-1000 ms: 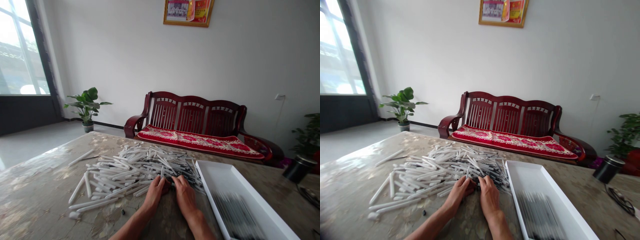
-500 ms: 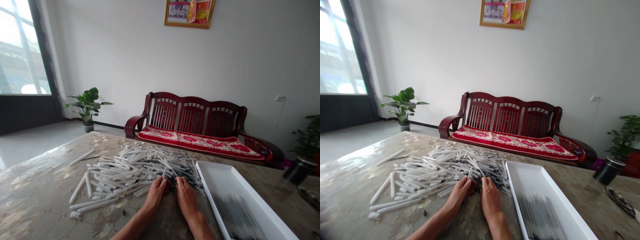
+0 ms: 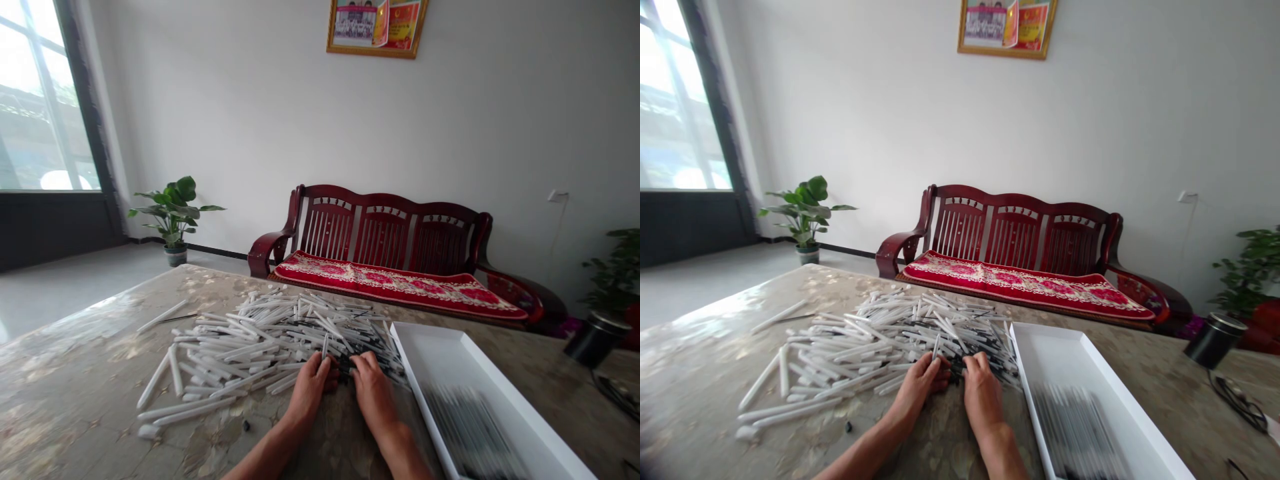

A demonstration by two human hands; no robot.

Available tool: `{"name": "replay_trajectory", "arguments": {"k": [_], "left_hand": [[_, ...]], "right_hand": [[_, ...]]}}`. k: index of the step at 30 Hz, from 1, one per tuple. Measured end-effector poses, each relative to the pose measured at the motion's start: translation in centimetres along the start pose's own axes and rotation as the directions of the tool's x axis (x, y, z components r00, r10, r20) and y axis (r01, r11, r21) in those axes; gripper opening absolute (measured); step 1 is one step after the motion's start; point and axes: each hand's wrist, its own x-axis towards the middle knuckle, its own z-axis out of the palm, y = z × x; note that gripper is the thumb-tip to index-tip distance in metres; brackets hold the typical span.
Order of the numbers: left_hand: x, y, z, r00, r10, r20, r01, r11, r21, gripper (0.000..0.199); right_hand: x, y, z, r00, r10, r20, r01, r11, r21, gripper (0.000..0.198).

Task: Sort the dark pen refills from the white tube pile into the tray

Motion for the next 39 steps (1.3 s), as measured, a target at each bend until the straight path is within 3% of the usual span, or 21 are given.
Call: {"name": "replay_trajectory", "arguments": {"k": [6, 11, 15, 20, 24, 27, 30, 33, 35, 37, 39], "left_hand": [[-0.2, 0.2, 0.0, 1.000, -0.011, 0.019, 0.011, 1.000, 0.016, 0.045], [-0.2, 0.2, 0.0, 1.000, -0.002, 0.026, 0.002, 1.000, 0.004, 0.046], [-0.1, 0.1, -0.2, 0.998, 0.026, 0.053, -0.034, 0.986, 0.161, 0.043], [-0.5, 0.5, -0.8, 0.970, 0.219, 0.101, -0.238, 0.806, 0.542, 0.025], [-1.2, 1.0, -0.8, 0.965, 0.215, 0.147, -0.257, 0.691, 0.676, 0.034], [-1.7, 1.3, -0.6, 0.966, 0.200, 0.164, -0.256, 0.633, 0.731, 0.037], [-1.9, 1.3, -0.5, 0.966, 0.201, 0.163, -0.252, 0.586, 0.770, 0.031], [-1.8, 1.3, -0.6, 0.964, 0.209, 0.166, -0.258, 0.571, 0.779, 0.027], [-1.7, 1.3, -0.6, 0.961, 0.221, 0.163, -0.265, 0.583, 0.768, 0.027], [-1.6, 1.3, -0.7, 0.959, 0.237, 0.153, -0.268, 0.600, 0.754, 0.027], [-1.5, 1.3, -0.8, 0.956, 0.252, 0.148, -0.274, 0.603, 0.749, 0.027]], "right_hand": [[-0.2, -0.8, -1.0, 0.997, -0.053, 0.051, 0.059, 0.992, -0.113, 0.032], [-0.2, -1.0, -1.2, 0.999, -0.016, 0.051, 0.024, 0.989, -0.146, 0.030], [-0.2, -0.6, -0.9, 0.999, 0.009, 0.039, -0.004, 0.992, -0.127, 0.032], [-0.3, 0.0, -0.9, 0.999, 0.017, 0.032, -0.013, 0.993, -0.115, 0.037], [-0.4, 0.6, -0.6, 0.999, 0.035, -0.015, -0.036, 0.998, -0.047, 0.033], [-0.2, 1.2, -0.1, 0.987, 0.058, -0.148, -0.036, 0.988, 0.147, 0.027], [0.3, 1.6, 0.1, 0.934, 0.222, -0.282, -0.051, 0.860, 0.508, 0.021], [0.6, 1.6, -0.3, 0.890, 0.426, -0.165, -0.118, 0.563, 0.818, 0.032], [0.6, 1.4, -0.8, 0.878, 0.471, -0.084, -0.130, 0.404, 0.906, 0.039], [0.5, 1.1, -1.4, 0.883, 0.466, -0.060, -0.114, 0.337, 0.935, 0.041], [0.2, 0.8, -1.8, 0.897, 0.440, -0.050, -0.109, 0.328, 0.938, 0.041]]}}
